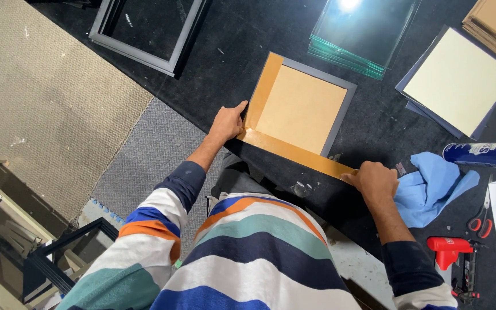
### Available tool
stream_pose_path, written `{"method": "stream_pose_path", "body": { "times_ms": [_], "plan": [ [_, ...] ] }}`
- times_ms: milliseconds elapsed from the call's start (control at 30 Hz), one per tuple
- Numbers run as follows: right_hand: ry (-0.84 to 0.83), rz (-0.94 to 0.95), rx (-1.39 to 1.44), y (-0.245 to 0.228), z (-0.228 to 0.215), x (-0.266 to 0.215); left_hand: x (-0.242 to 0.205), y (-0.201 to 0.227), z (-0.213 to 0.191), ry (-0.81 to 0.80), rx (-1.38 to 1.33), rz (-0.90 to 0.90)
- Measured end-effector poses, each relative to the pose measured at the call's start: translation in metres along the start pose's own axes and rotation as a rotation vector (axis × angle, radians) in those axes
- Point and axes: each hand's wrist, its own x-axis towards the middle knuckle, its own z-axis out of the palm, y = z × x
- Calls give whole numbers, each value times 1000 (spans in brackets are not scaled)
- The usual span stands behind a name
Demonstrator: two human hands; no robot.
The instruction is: The person assembles a picture frame by placing a print inside a black frame and securing it with a backing board. They use a pneumatic staple gun to attach the backing to the frame and then apply brown packing tape around the edges of the back to seal it.
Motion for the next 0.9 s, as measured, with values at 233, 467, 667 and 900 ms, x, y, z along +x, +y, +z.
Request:
{"method": "stream_pose_path", "body": {
  "times_ms": [233,467,667,900],
  "plan": [
    [-22,15,13,2,4,6,-1,-1,3,11,-1,2],
    [-53,16,30,2,2,7,9,-9,13,18,49,16],
    [-58,13,-7,1,6,8,-14,29,-15,3,214,-28],
    [-81,14,8,-7,10,18,-28,51,-37,25,317,-75]
  ]
}}
